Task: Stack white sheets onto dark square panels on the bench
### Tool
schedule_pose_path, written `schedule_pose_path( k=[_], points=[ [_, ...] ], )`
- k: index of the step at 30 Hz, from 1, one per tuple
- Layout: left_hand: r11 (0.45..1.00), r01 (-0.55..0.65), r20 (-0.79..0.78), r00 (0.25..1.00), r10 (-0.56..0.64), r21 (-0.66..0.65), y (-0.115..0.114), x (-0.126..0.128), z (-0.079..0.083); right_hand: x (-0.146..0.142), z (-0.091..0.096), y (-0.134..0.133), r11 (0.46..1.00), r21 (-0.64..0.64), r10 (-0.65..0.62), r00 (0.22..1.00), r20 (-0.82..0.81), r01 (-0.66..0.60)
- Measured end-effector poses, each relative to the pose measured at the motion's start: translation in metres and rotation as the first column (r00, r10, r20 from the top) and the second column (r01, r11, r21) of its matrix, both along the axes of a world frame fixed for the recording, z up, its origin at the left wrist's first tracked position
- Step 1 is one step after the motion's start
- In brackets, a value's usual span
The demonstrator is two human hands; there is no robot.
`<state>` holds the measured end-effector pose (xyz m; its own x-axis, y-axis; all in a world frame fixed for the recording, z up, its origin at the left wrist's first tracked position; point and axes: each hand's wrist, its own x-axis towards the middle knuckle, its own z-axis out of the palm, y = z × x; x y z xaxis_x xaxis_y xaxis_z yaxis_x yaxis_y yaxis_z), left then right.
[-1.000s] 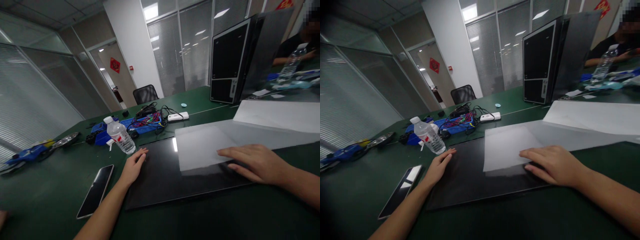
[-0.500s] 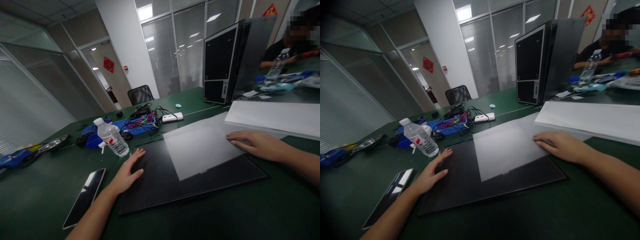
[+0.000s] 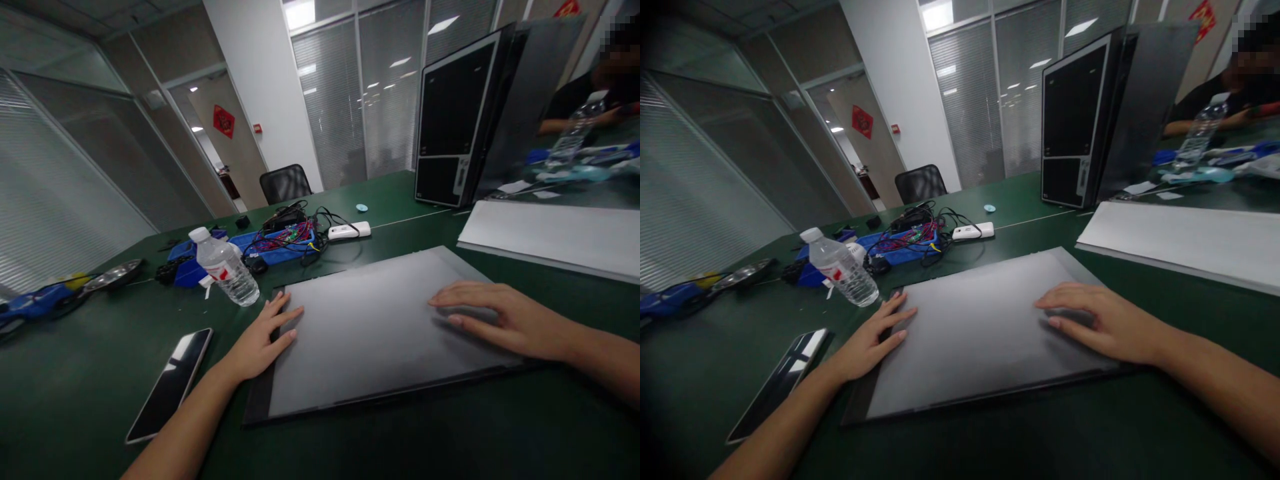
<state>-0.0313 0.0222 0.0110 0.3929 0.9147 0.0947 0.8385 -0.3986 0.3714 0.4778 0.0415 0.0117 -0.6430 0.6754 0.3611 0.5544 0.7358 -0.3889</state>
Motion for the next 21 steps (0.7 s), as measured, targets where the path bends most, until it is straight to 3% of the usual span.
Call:
schedule_pose_path(
  k=[3,5,9,12,14,17,21],
  points=[
    [1.0,-0.007,0.032,0.999,0.007,0.02,0.002,-0.002,-0.002,0.033,-0.01,0.022,0.974,0.075,-0.216,0.976,0.026,0.213],
    [0.999,-0.023,0.075,0.997,0.02,0.034,0.003,-0.004,-0.004,0.068,-0.018,0.041,0.906,0.071,-0.421,0.902,0.09,0.416],
    [1.0,-0.026,0.139,0.99,0.024,0.011,0.004,-0.008,-0.003,0.147,-0.042,0.076,0.635,0.058,-0.753,0.601,0.266,0.77],
    [1.0,-0.006,0.164,0.986,0.007,-0.01,0.003,-0.009,-0.002,0.186,-0.057,0.087,0.403,-0.009,-0.837,0.373,0.399,0.915],
    [1.0,0.002,0.182,0.983,0.002,-0.019,0.003,-0.01,-0.003,0.195,-0.059,0.086,0.32,-0.003,-0.854,0.29,0.433,0.947],
    [1.0,0.005,0.216,0.976,0.002,-0.028,0.003,-0.011,-0.004,0.192,-0.053,0.08,0.345,0.084,-0.852,0.274,0.447,0.935],
    [0.999,0.008,0.229,0.973,0.003,-0.049,0.005,-0.012,-0.004,0.177,-0.04,0.072,0.389,0.094,-0.825,0.302,0.477,0.916]
  ],
)
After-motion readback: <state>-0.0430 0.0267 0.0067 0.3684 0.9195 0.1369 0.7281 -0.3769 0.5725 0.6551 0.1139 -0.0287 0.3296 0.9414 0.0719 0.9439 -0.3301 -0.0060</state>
